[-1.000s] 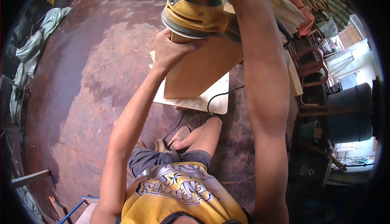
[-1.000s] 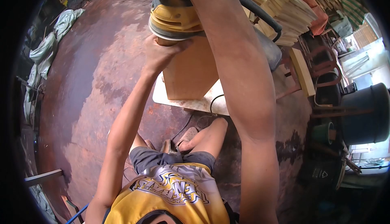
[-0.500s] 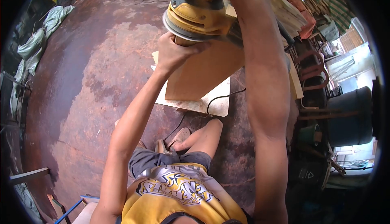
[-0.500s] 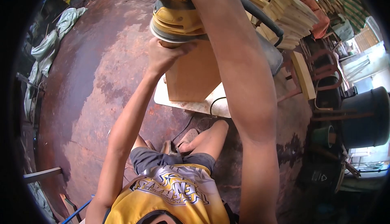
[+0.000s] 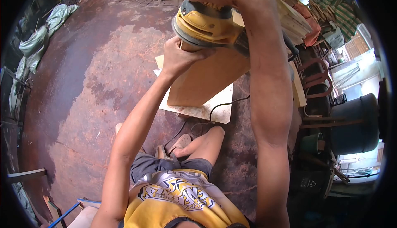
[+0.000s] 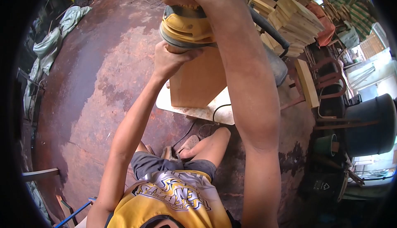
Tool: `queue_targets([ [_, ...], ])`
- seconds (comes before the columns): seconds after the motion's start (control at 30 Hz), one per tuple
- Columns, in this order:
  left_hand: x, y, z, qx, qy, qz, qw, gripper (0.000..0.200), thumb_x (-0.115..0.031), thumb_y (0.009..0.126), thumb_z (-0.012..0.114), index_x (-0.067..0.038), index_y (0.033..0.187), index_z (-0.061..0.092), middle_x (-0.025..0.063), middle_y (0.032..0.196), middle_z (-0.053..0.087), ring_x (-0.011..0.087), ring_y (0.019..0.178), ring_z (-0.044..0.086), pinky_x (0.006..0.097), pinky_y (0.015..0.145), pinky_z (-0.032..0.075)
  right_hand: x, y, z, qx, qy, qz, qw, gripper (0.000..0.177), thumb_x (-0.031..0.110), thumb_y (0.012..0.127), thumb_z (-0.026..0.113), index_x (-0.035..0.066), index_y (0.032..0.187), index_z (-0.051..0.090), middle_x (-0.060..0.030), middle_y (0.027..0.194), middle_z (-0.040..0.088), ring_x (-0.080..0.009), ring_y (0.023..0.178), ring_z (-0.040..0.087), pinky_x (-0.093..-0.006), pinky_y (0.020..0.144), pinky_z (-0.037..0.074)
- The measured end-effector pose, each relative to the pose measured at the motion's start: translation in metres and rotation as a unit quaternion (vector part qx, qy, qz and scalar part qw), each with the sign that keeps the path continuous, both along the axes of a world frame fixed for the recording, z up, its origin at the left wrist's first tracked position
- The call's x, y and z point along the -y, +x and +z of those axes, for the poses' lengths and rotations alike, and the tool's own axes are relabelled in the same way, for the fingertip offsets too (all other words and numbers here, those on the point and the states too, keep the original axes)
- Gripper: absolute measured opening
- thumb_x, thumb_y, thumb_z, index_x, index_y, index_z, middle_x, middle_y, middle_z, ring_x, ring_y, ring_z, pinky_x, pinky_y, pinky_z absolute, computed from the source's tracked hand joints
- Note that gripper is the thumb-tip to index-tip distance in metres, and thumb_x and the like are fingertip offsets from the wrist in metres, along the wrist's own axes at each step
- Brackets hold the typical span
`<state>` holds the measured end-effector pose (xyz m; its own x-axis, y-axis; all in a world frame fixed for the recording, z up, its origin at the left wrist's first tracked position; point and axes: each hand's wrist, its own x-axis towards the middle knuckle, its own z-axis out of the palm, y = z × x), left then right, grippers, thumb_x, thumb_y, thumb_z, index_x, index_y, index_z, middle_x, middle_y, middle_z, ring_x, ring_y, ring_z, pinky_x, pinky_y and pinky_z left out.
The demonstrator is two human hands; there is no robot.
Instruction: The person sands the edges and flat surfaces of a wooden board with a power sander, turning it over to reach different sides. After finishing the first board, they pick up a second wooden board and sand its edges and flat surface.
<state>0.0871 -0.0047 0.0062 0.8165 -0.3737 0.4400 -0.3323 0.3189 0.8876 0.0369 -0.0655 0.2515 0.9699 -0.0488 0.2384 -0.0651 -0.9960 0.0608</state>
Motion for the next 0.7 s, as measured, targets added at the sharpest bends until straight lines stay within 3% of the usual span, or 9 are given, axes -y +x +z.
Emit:
queue_targets([
  [0.53, -0.002, 0.001, -0.004, 0.019, 0.025, 0.032, 0.999, 0.042, -0.018, 0.069, 0.091, 0.0, 0.103, 0.074, 0.0042, 0.094, 0.077, 0.0096, 0.087, 0.07, 0.0286, 0.08, 0.057, 0.017, -0.012, -0.002, -0.008, 0.009, 0.004, 1.0, 0.053, 0.027, 0.072, 0.071, 0.008, 0.122, 0.068, -0.0222, 0.112, 0.072, -0.0364, 0.106, 0.069, -0.042, 0.093, 0.055],
  [0.63, -0.004, -0.001, -0.003, 0.015, 0.034, 0.027, 0.999, 0.044, -0.018, 0.069, 0.09, 0.0, 0.105, 0.073, 0.0043, 0.095, 0.077, 0.0096, 0.088, 0.07, 0.0289, 0.08, 0.057, 0.028, -0.016, -0.006, 0.04, -0.014, 0.019, 0.999, 0.055, 0.03, 0.073, 0.072, 0.007, 0.122, 0.068, -0.0237, 0.109, 0.072, -0.0379, 0.102, 0.069, -0.0428, 0.091, 0.055],
  [0.7, -0.004, 0.0, -0.004, 0.023, 0.026, 0.025, 0.999, 0.044, -0.019, 0.069, 0.09, 0.0, 0.106, 0.073, 0.0046, 0.096, 0.077, 0.0097, 0.088, 0.07, 0.0292, 0.081, 0.057, 0.029, -0.023, 0.002, -0.021, -0.007, 0.015, 1.0, 0.056, 0.033, 0.073, 0.073, 0.005, 0.121, 0.068, -0.0244, 0.109, 0.072, -0.038, 0.101, 0.07, -0.0428, 0.09, 0.055],
])
